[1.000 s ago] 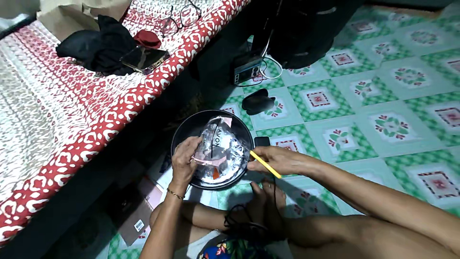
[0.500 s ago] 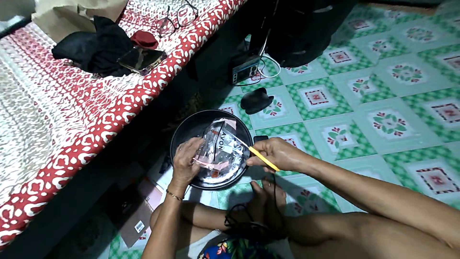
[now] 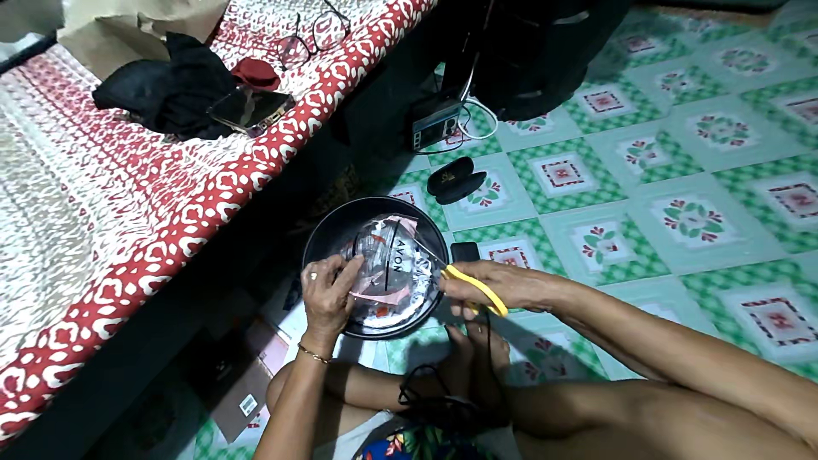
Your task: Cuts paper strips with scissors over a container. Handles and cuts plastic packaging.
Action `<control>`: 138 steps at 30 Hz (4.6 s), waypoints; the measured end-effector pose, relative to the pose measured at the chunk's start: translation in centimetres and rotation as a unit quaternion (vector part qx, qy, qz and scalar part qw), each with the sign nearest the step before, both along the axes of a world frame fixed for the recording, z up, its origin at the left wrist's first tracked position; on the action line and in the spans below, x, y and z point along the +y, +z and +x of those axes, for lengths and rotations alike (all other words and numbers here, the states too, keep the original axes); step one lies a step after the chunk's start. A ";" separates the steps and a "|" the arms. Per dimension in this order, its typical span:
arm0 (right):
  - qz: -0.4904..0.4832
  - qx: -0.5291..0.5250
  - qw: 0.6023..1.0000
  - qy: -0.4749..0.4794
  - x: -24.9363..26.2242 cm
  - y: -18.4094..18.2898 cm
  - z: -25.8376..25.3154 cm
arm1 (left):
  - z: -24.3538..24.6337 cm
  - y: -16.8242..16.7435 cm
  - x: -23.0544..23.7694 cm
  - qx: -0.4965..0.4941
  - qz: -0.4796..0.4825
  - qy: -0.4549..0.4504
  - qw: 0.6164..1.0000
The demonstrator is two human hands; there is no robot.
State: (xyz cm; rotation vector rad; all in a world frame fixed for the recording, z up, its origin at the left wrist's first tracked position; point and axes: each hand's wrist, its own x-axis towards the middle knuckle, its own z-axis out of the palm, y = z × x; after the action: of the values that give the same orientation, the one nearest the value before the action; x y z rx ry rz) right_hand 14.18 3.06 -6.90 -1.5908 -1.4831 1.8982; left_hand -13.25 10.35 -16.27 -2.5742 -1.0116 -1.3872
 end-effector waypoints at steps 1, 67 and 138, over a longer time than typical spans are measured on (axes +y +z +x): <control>-0.003 0.007 1.000 0.003 0.0 0.1 0.0 | 0.0 0.0 0.0 0.005 0.011 0.009 1.000; 0.145 -0.123 0.976 0.108 0.9 -0.8 -0.4 | 1.0 1.9 -1.0 -0.136 -0.416 -0.175 0.882; 0.441 -0.004 0.855 -0.273 4.6 1.0 0.7 | 1.2 6.1 -0.8 0.039 -0.440 -0.021 0.897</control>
State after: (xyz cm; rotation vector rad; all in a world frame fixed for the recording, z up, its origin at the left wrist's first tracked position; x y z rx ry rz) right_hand 14.85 7.69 -5.89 -1.3233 -1.3732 0.7075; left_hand -12.07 9.55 -10.13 -3.1877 -1.9279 -0.9243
